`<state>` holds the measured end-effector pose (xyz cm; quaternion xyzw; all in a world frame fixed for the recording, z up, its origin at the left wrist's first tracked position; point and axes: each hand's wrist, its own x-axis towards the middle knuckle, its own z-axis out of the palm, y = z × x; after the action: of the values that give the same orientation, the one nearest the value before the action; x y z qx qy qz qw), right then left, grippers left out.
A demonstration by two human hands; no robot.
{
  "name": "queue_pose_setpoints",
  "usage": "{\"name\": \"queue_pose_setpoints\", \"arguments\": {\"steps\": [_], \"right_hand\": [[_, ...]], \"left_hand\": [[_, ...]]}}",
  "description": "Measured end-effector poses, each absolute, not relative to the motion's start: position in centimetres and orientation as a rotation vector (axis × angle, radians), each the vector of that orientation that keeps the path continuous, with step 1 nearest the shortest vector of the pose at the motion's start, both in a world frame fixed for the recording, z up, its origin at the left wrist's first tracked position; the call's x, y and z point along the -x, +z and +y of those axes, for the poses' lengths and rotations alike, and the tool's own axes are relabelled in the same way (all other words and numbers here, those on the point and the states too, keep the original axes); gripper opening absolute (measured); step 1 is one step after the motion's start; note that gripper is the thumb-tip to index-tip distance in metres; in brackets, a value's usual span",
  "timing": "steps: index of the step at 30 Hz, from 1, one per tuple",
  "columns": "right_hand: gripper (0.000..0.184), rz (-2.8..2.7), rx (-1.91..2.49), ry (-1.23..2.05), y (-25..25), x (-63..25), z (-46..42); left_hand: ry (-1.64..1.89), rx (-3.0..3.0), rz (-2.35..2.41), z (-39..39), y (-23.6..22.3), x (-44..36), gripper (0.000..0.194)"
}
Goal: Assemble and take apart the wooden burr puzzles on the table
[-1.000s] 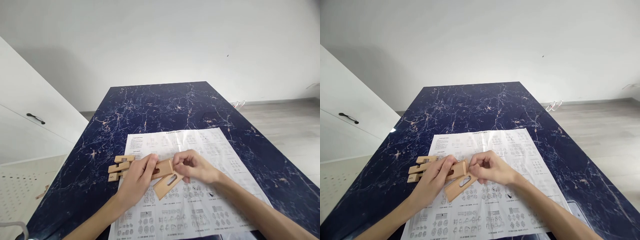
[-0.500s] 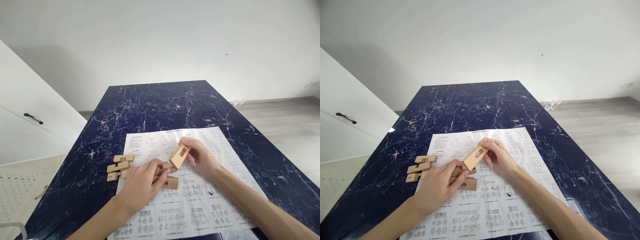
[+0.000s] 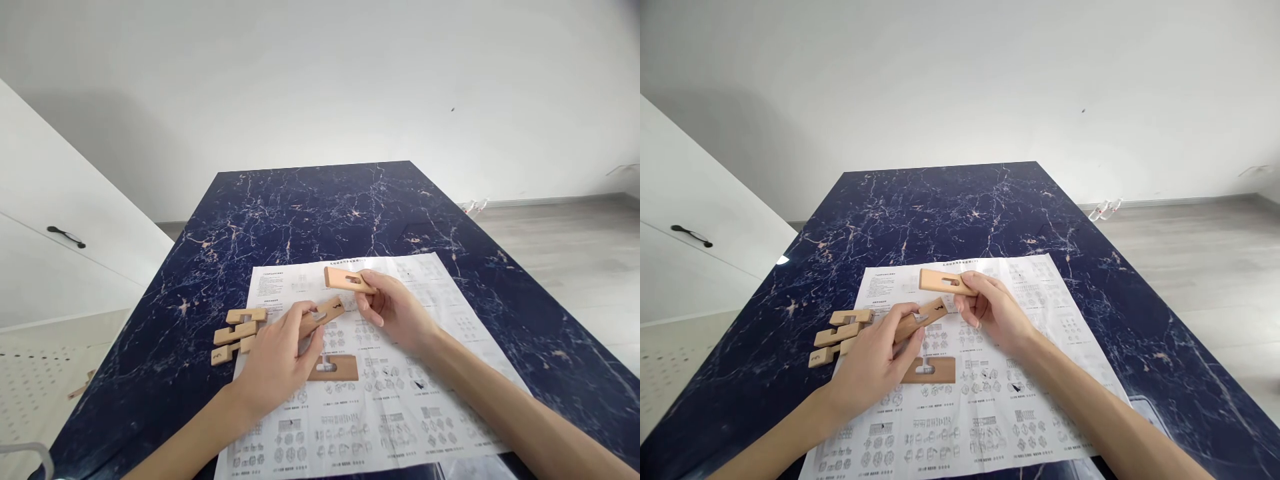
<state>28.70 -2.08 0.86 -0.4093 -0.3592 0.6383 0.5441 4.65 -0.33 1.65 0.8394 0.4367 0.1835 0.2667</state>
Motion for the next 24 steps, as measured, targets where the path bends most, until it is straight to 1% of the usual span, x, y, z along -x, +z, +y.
{"name": "queue_pose_setpoints", "arguments": {"steps": [8, 13, 16, 19, 24], "right_hand": [[0.042, -0.907, 0.971, 1.525, 0.45, -28.97, -2.04], [0.036, -0.897, 0.994, 1.510, 0.89, -28.67, -2.08], [0.036, -0.878, 0.955, 1.521, 0.87, -28.58, -2.10], [0.036, -0.896, 0.923, 1.526, 0.65, -28.62, -2.12], [0.037, -0.939, 0.904, 1.517, 0.44, -28.55, -2.18]], "left_hand": [[0.450, -2.224, 1.184, 0.21, 1.48, -4.48, 0.037], [0.554, -2.122, 1.157, 0.42, 1.34, -4.24, 0.033], [0.611, -2.050, 1.120, 0.54, 1.40, -4.23, 0.031], [0.643, -1.920, 1.081, 0.64, 1.65, -4.37, 0.032], [0.584, -1.567, 0.871, 0.72, 2.19, -4.63, 0.034]]}}
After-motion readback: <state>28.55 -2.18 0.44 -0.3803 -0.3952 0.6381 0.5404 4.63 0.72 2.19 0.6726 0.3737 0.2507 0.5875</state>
